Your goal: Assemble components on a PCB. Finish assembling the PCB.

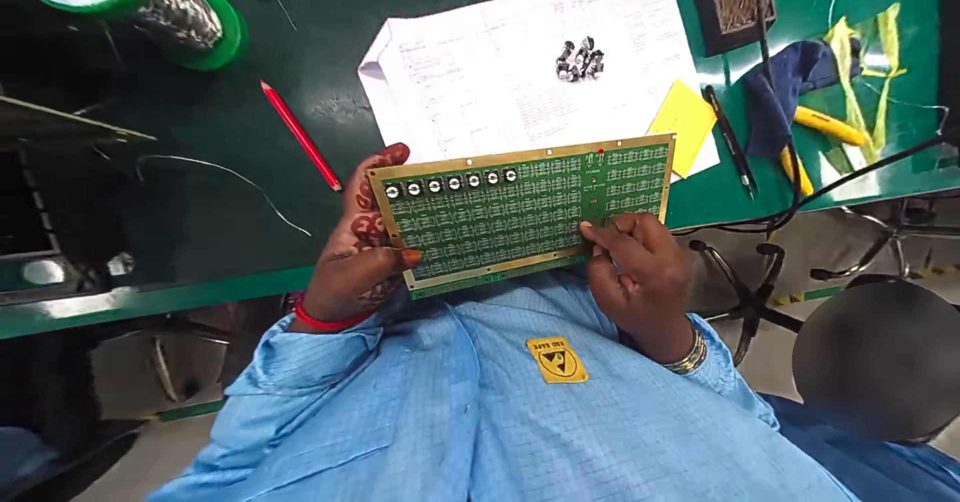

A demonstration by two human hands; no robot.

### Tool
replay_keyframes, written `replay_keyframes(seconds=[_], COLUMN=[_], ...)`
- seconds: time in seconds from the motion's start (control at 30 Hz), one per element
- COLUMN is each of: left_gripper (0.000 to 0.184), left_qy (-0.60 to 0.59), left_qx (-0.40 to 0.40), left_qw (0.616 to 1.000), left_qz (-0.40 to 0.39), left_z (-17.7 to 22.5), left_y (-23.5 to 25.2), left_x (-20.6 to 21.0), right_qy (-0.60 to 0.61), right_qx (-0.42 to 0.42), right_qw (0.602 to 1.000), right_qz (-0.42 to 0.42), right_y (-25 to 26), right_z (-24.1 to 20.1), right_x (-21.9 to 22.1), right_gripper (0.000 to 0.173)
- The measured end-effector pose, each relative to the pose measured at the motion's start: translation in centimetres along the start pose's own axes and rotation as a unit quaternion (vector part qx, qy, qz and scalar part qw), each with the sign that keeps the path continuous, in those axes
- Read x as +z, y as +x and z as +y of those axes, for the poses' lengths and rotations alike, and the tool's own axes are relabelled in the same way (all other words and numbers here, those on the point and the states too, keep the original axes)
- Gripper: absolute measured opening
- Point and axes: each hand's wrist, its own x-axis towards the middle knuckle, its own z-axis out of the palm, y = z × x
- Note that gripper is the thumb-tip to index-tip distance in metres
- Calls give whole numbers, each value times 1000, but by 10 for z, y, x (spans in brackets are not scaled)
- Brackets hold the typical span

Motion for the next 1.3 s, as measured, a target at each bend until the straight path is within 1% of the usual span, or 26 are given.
replay_keyframes(seconds=[0.27,0.67,0.93,1.3], left_gripper=[82,82,82,82], left_qy=[16,12,-6,0], left_qx=[-5,4,7,1], left_qw=[1000,1000,1000,1000], left_qz=[11,3,-14,-9], left_z=[1,-1,-2,-1], left_y=[-1,0,1,0], left_x=[1,0,-1,-2], right_qy=[19,10,0,-20], right_qx=[-21,-13,-15,-25], right_qw=[999,1000,1000,999], right_qz=[-26,-5,-20,-32], right_y=[-1,-3,-4,0], right_z=[0,-1,0,-5], right_x=[0,2,2,4], right_gripper=[28,28,30,32])
